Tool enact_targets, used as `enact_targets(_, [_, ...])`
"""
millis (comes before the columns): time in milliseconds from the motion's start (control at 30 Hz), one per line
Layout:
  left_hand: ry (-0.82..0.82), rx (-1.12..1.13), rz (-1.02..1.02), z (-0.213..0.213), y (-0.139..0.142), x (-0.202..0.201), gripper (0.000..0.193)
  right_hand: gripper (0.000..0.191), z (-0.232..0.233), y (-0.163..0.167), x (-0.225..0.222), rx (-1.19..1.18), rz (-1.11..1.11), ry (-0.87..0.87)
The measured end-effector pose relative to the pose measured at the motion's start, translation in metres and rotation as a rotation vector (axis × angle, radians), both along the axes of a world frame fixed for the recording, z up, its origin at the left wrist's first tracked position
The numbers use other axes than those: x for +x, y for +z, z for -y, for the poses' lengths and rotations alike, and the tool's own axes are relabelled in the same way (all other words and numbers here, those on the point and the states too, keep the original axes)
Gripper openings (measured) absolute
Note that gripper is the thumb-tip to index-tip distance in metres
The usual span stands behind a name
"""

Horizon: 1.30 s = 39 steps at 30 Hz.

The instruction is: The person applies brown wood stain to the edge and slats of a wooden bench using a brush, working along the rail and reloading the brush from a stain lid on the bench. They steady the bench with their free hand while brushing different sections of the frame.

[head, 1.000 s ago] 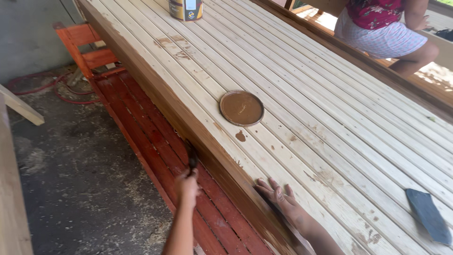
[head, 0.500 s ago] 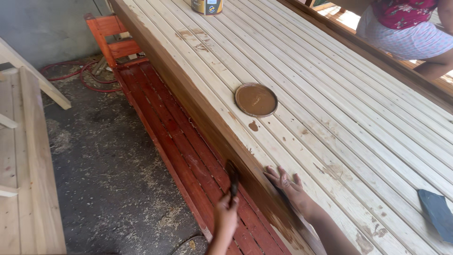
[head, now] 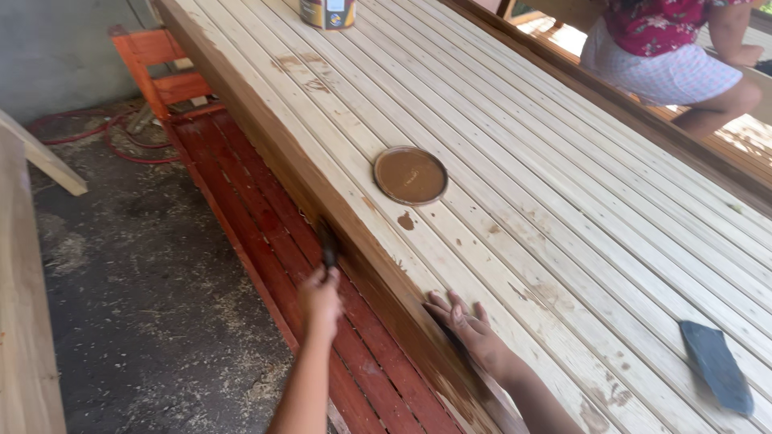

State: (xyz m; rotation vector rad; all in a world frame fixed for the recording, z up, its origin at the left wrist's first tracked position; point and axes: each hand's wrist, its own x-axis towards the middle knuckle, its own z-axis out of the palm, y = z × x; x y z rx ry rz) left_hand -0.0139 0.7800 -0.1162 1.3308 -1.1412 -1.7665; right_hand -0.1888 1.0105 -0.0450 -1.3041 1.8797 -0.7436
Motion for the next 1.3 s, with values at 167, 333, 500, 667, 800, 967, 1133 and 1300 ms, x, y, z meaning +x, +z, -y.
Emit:
enact_targets(167, [0.006, 0.035, -0.135, 0.016, 0.015, 0.001, 0.041, 0.08, 0.001, 0.004, -0.002, 0.021, -0.011, -0.001])
enact_targets(333, [-0.098, 0.016, 0.017, -0.058, -0.004, 0.01, 0.041, 0.077, 0.002, 0.005, 0.001, 0.032, -0.053, -0.003])
enact_targets(500, [-0.213, -0.346, -0.019, -0.178, -0.074, 0.018, 0.037, 0.075, -0.001, 0.0, 0.003, 0.006, -0.07, -0.009])
enact_targets(667, [-0.289, -0.362, 0.191, -0.249, -0.092, 0.015, 0.048, 0.078, -0.004, 0.004, 0.006, -0.006, -0.076, -0.011])
enact_targets(800, [-0.125, -0.324, 0.1, -0.189, -0.032, 0.011, 0.039, 0.078, -0.006, 0.005, 0.007, 0.018, -0.039, -0.005])
enact_targets(967, [-0.17, -0.15, 0.097, -0.056, 0.046, 0.017, 0.029, 0.08, -0.006, 0.003, 0.005, 0.024, -0.043, 0.004])
enact_targets(1133, [-0.191, -0.161, 0.066, -0.075, 0.059, 0.02, 0.038, 0.08, -0.005, 0.002, 0.005, 0.037, -0.068, 0.002])
enact_targets(1300, [-0.224, -0.585, 0.084, -0.142, 0.029, 0.03, 0.037, 0.078, -0.004, 0.001, 0.009, 0.055, -0.094, -0.023])
